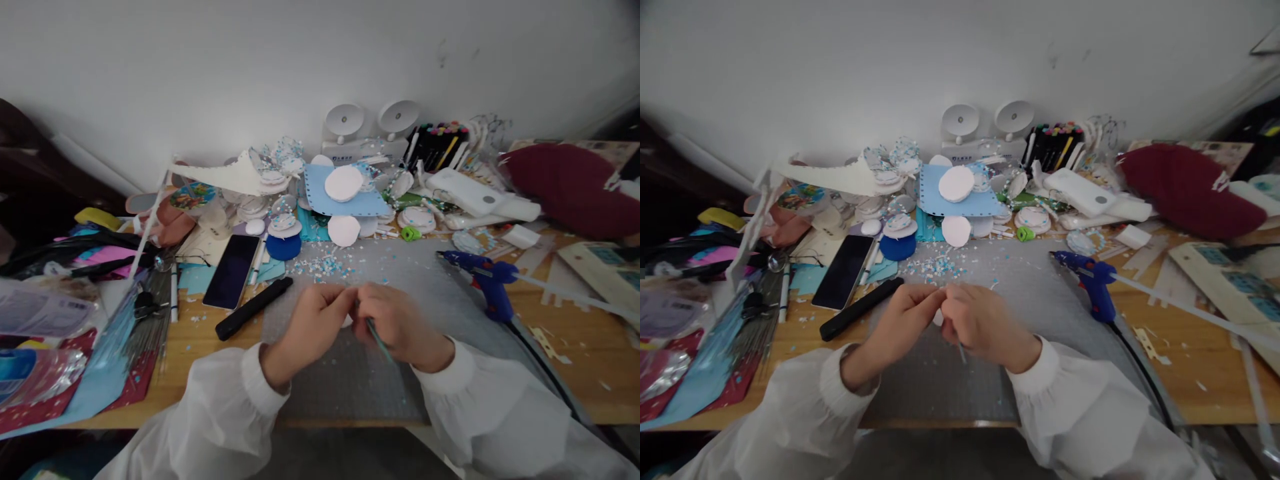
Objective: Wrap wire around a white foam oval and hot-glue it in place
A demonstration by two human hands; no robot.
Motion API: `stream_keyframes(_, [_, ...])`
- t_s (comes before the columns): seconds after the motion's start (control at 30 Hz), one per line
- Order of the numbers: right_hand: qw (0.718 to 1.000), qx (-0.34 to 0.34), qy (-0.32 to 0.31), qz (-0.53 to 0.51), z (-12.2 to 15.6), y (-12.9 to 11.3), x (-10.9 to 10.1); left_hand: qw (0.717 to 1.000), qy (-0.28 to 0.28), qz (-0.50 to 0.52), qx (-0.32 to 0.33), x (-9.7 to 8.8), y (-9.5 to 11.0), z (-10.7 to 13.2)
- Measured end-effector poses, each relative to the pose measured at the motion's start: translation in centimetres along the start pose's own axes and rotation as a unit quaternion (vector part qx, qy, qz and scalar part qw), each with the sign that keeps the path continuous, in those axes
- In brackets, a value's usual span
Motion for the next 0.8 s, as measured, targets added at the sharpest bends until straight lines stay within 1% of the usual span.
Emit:
stream_keyframes(0.07, [0.997, 0.038, 0.052, -0.05, 0.3, 2.1, -1.1, 0.994, -0.001, -0.089, 0.06, -0.5, 0.5, 0.0])
stream_keyframes(0.1, [0.991, 0.06, 0.093, -0.075, 0.6, 3.2, -1.8, 0.983, 0.001, -0.151, 0.104, -0.7, 0.8, 0.1])
stream_keyframes(0.17, [0.969, 0.117, 0.172, -0.132, 1.3, 5.4, -3.1, 0.951, -0.009, -0.252, 0.181, -0.8, 1.0, 0.4])
stream_keyframes(0.2, [0.955, 0.152, 0.196, -0.16, 1.6, 6.3, -3.4, 0.938, -0.02, -0.284, 0.198, -0.8, 0.6, 0.4])
stream_keyframes(0.23, [0.938, 0.192, 0.207, -0.2, 1.8, 7.1, -3.4, 0.929, -0.035, -0.309, 0.2, -0.7, 0.0, 0.3])
stream_keyframes(0.27, [0.913, 0.24, 0.211, -0.253, 2.1, 7.9, -3.1, 0.922, -0.053, -0.331, 0.195, -0.5, -0.9, 0.1])
stream_keyframes(0.3, [0.877, 0.293, 0.213, -0.316, 2.3, 8.6, -2.6, 0.916, -0.071, -0.349, 0.185, -0.3, -1.7, -0.1])
stream_keyframes(0.33, [0.83, 0.343, 0.216, -0.383, 2.7, 9.2, -2.0, 0.912, -0.086, -0.362, 0.176, -0.2, -2.5, -0.3])
stream_keyframes(0.4, [0.718, 0.423, 0.227, -0.504, 3.4, 9.7, -0.8, 0.911, -0.1, -0.363, 0.169, 0.0, -3.5, -0.5])
stream_keyframes(0.43, [0.661, 0.45, 0.229, -0.555, 3.6, 9.7, -0.3, 0.917, -0.096, -0.349, 0.167, -0.1, -3.7, -0.5])
stream_keyframes(0.47, [0.614, 0.468, 0.225, -0.594, 3.7, 9.7, 0.1, 0.926, -0.087, -0.328, 0.165, -0.4, -3.8, -0.4])
stream_keyframes(0.53, [0.532, 0.49, 0.209, -0.658, 3.9, 9.4, 0.8, 0.948, -0.065, -0.267, 0.16, -1.0, -3.9, -0.1])
stream_keyframes(0.57, [0.498, 0.498, 0.202, -0.681, 3.9, 9.3, 1.0, 0.958, -0.057, -0.233, 0.16, -1.3, -3.8, 0.1])
stream_keyframes(0.6, [0.47, 0.503, 0.197, -0.698, 4.0, 9.2, 1.1, 0.965, -0.05, -0.197, 0.163, -1.5, -3.7, 0.4])
stream_keyframes(0.67, [0.432, 0.512, 0.189, -0.718, 4.2, 9.1, 1.3, 0.973, -0.043, -0.133, 0.182, -1.7, -3.3, 0.8])
stream_keyframes(0.73, [0.411, 0.52, 0.178, -0.727, 4.5, 8.9, 1.7, 0.974, -0.047, -0.088, 0.202, -1.6, -2.8, 1.2])
stream_keyframes(0.8, [0.404, 0.528, 0.165, -0.729, 4.7, 8.7, 2.0, 0.975, -0.06, -0.053, 0.206, -1.3, -2.6, 1.5])
Point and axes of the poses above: each hand's wrist, its own z-axis away from the middle knuckle, its own x-axis out of the palm, y = z × x, the point moved 8 cm from there along -z, towards the middle knuckle, and after that the axes turned 5 degrees about x, right-handed, at the moved point
